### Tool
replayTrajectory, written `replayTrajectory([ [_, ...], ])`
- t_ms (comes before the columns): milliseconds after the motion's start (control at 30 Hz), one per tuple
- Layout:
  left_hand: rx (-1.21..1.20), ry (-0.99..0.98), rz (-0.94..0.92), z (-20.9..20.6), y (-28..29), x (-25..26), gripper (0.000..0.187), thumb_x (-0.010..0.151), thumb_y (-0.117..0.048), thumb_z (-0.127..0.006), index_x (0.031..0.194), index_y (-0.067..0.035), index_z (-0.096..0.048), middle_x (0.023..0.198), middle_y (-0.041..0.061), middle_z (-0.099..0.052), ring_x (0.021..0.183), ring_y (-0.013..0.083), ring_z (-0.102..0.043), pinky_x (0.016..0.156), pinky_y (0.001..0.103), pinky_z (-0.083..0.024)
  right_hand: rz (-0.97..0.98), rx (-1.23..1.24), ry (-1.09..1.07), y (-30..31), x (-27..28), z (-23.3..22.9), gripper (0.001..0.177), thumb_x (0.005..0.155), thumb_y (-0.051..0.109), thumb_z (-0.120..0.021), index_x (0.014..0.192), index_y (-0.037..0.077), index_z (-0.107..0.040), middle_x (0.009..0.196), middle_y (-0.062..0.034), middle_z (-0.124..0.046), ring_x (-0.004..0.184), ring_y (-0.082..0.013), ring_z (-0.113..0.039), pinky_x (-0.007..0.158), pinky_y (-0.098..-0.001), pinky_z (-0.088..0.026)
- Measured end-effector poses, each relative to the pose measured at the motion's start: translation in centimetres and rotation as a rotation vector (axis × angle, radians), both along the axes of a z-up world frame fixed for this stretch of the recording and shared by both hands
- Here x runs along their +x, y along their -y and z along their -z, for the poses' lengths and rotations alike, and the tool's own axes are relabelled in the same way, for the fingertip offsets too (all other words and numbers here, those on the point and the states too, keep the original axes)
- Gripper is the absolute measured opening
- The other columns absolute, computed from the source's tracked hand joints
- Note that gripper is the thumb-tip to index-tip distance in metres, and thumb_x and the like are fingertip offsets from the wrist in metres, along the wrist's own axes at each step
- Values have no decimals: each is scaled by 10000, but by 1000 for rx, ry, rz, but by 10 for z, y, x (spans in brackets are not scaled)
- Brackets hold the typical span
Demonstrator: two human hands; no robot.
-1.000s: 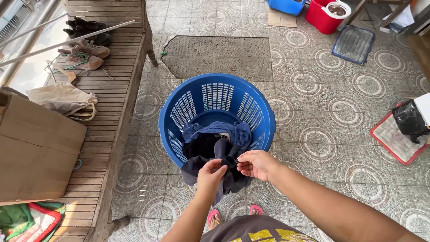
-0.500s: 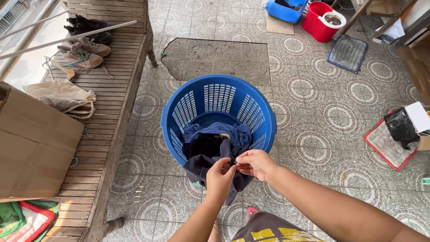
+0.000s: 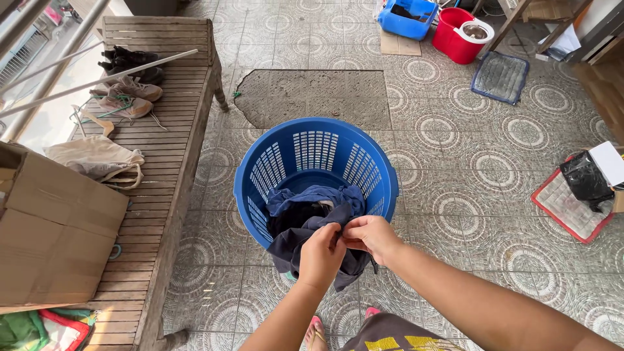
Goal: The person takes a dark shirt from a blue laundry basket, buttons it, places it on a hanger, and hangs it on a clothesline. They then take a blue shirt, place it on a hanger, and hang it on the same line. Finally, they fold a pair of dark shorts and place them back in the basket.
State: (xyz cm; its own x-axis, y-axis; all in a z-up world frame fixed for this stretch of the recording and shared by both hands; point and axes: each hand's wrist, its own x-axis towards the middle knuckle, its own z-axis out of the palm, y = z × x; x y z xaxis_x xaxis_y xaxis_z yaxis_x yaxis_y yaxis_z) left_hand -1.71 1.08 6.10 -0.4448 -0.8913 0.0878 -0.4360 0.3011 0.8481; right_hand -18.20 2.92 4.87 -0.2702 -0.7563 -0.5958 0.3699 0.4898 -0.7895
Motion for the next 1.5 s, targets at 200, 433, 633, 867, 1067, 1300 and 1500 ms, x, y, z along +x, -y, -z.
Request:
replayTrajectory([
  [200,-415,124,197,19,12,-7,237,1012,-189,-562,1204,-70,-634,881,91,-625,604,379,-593,461,489,-450,158,-56,175,-6,-5,-7,109,928,14,-619,883,-43,-700,814,-204,-723,757,-300,-711,754,-380,-616],
  [433,-248,-32,203,-3,12,-6,254,1014,-177,-519,1163,-77,-698,970,68,-707,784,350,-685,632,459,-522,171,-62,154,-14,-6,-22,169,852,7,-787,989,-18,-690,959,-161,-748,891,-275,-726,838,-359,-624],
  [633,-172,-20,140,-7,22,-6,154,859,-186,-742,998,-250,-720,864,-12,-704,808,291,-726,676,399,-600,149,-65,131,-12,-22,44,184,848,32,-821,996,-5,-718,934,-210,-787,842,-321,-777,794,-440,-651],
  [867,-282,104,293,11,28,-9,149,888,-134,-739,1023,-167,-685,935,-5,-676,830,257,-744,667,357,-627,85,-105,-160,-17,-14,31,193,902,-55,-685,1085,5,-688,896,-173,-760,752,-280,-768,698,-395,-668],
  [1067,-347,163,326,15,22,-15,202,859,-108,-763,1036,-123,-667,931,34,-652,816,257,-731,680,343,-621,69,-119,-268,-16,-11,38,218,900,-75,-631,1094,24,-637,849,-183,-726,696,-275,-751,654,-383,-675],
  [1300,-166,158,193,-21,27,-28,218,895,-211,-741,1035,-106,-611,929,72,-633,872,281,-711,722,375,-599,55,-278,-519,-5,-16,25,226,913,-62,-604,1055,111,-638,808,-78,-710,680,-135,-664,655,-250,-605],
  [1500,-102,63,78,-15,20,-21,173,910,-235,-764,984,-96,-694,883,61,-688,863,268,-736,732,356,-616,160,-237,-324,-6,-6,7,221,924,-49,-615,1105,77,-605,860,-87,-700,684,-140,-660,627,-240,-613],
])
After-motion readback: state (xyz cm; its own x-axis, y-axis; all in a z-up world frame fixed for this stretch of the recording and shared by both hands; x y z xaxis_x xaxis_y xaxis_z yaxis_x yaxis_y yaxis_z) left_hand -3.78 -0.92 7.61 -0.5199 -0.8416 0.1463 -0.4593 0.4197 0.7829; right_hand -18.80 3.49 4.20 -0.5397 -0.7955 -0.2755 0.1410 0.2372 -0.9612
